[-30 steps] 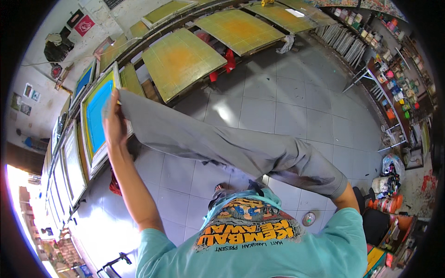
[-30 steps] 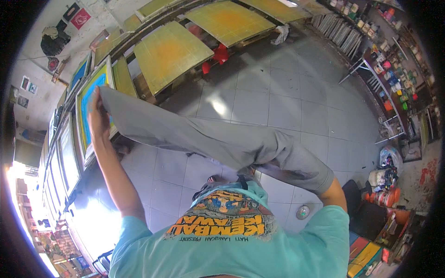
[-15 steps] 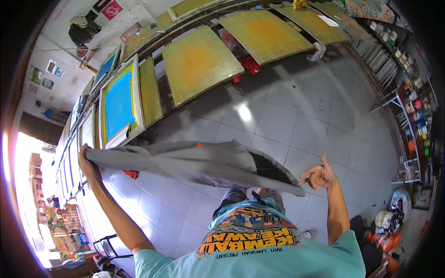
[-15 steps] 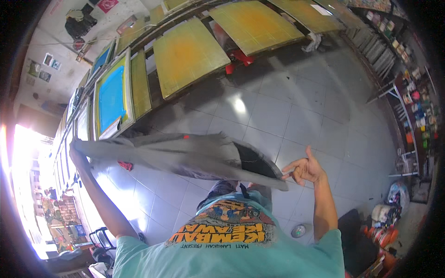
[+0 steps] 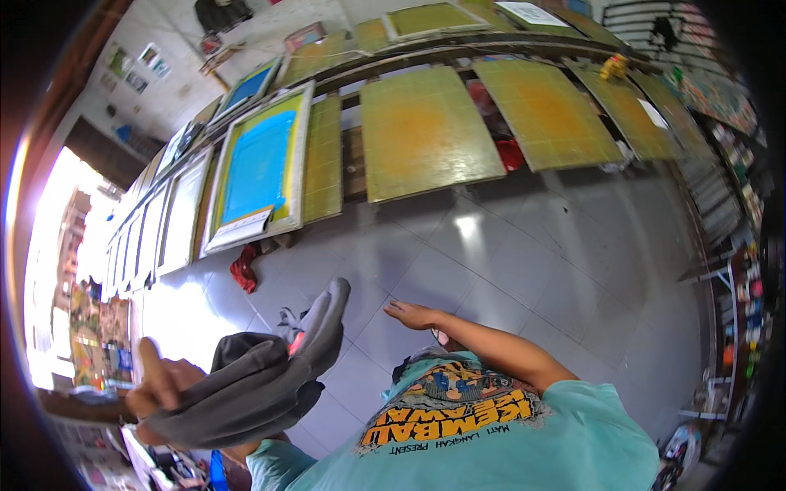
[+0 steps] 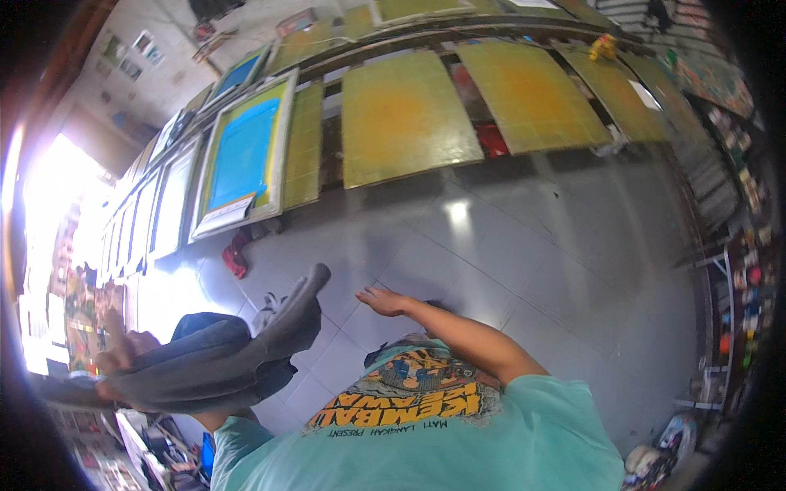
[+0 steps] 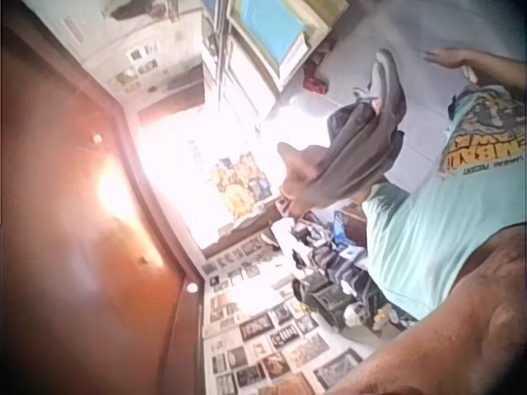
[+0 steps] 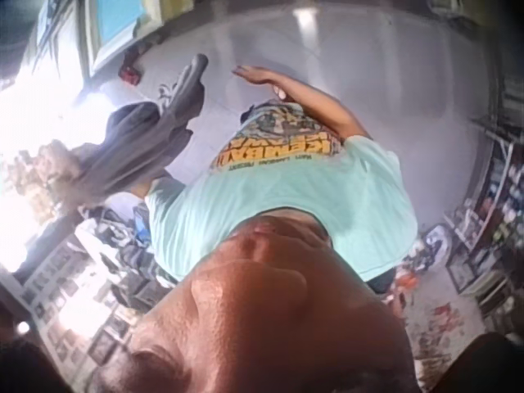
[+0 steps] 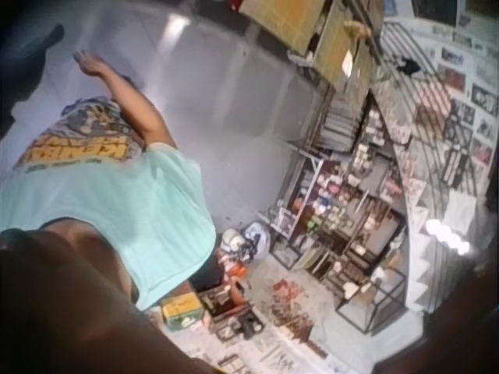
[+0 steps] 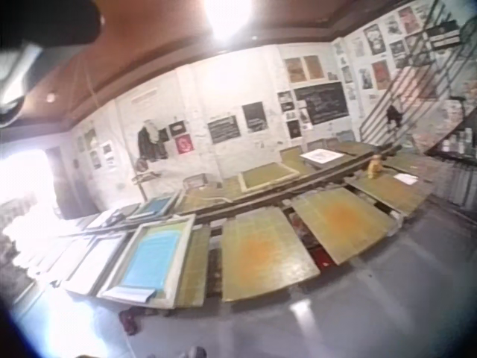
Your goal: The person prepares a grey t-shirt on a screen printing table, aligns it, and uses a squeegee to apply white ink through a screen frame. The person then lifts the screen to reveal the printed design and uses a heat gun to dry the ink on the shirt.
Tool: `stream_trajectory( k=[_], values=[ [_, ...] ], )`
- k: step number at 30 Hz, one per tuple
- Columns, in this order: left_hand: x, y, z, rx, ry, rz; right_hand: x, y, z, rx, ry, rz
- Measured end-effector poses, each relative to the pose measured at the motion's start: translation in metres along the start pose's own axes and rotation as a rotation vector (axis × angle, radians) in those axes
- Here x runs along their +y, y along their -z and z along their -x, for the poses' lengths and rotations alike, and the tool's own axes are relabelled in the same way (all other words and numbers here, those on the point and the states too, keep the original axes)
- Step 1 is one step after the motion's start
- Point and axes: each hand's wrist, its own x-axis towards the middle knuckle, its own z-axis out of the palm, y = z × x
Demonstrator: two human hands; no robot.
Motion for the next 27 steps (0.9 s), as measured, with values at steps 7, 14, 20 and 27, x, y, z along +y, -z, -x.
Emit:
stream_trajectory(
  k=[7, 14, 20, 27],
  values=[
    [0.09, 0.033, 0.005, 0.264, -0.284, -0.235, -0.044, -0.017, -0.054, -0.156, -0.006, 0.014],
    [0.18, -0.015, 0.034, 0.443, -0.459, -0.598, -0.055, -0.049, -0.056, -0.287, 0.067, -0.11],
    [0.248, -0.085, 0.061, 0.545, -0.568, -0.855, -0.004, -0.049, -0.002, -0.843, -0.125, -0.116],
    [0.29, -0.151, 0.094, 0.614, -0.627, -1.005, 0.075, -0.057, 0.045, -0.72, -0.14, 0.484]
  ],
)
